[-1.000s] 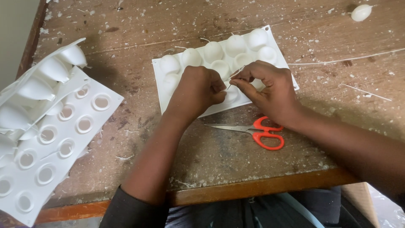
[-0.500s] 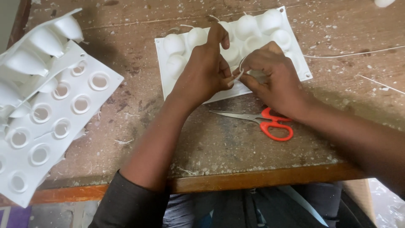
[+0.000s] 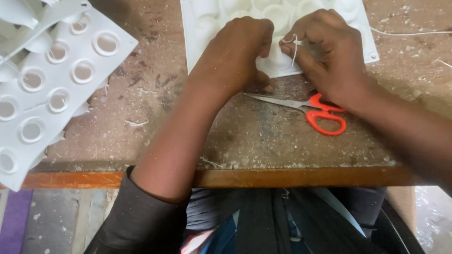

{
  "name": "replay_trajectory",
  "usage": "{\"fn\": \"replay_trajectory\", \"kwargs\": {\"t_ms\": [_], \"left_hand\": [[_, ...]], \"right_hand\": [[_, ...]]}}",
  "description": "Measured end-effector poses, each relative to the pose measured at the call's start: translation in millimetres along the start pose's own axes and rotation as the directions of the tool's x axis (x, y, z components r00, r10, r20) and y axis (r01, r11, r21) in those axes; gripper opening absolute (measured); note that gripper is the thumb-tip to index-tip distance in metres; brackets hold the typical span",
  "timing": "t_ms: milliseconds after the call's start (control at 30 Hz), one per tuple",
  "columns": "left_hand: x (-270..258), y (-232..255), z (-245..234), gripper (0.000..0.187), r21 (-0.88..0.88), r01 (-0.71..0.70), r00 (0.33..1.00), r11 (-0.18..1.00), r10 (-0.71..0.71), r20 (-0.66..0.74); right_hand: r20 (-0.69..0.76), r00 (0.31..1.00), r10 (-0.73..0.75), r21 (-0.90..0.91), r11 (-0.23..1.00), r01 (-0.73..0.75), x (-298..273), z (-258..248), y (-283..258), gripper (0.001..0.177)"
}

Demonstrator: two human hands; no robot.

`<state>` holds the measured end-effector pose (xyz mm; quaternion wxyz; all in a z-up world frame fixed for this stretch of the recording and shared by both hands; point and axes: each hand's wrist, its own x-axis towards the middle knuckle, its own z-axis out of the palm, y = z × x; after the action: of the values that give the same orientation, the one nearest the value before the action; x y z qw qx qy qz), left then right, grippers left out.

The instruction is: Inserting wicks into silicone candle molds using a needle and trimming with scissors.

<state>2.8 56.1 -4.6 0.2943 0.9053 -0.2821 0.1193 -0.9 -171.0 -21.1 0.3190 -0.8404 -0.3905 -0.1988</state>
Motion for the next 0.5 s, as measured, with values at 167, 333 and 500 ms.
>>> {"fn": "replay_trajectory", "kwargs": {"t_ms": [167,333,500], "left_hand": [[-13.4,7.2,12.2,0.044,0.077,0.024,1.000,0.997,-0.023,-0.011],[-20.8,-3.4,17.7,0.036,0.011,-0.016,1.000,1.000,0.016,-0.012],[-20.6,-16.1,29.8,0.032,0.042,-0.121,0.990,0.992,0.124,-0.060]], "right_hand": [[0.002,0.999,0.040,0.014,0.999,-0.040,-4.1,-0.4,2.4,0.021],[0.224,0.973,0.056,-0.116,0.993,-0.030,-16.3,-10.3,8.9,0.033],[0.317,0.948,-0.010,-0.210,0.974,0.081,-15.1,-19.7,0.9,0.027]]}}
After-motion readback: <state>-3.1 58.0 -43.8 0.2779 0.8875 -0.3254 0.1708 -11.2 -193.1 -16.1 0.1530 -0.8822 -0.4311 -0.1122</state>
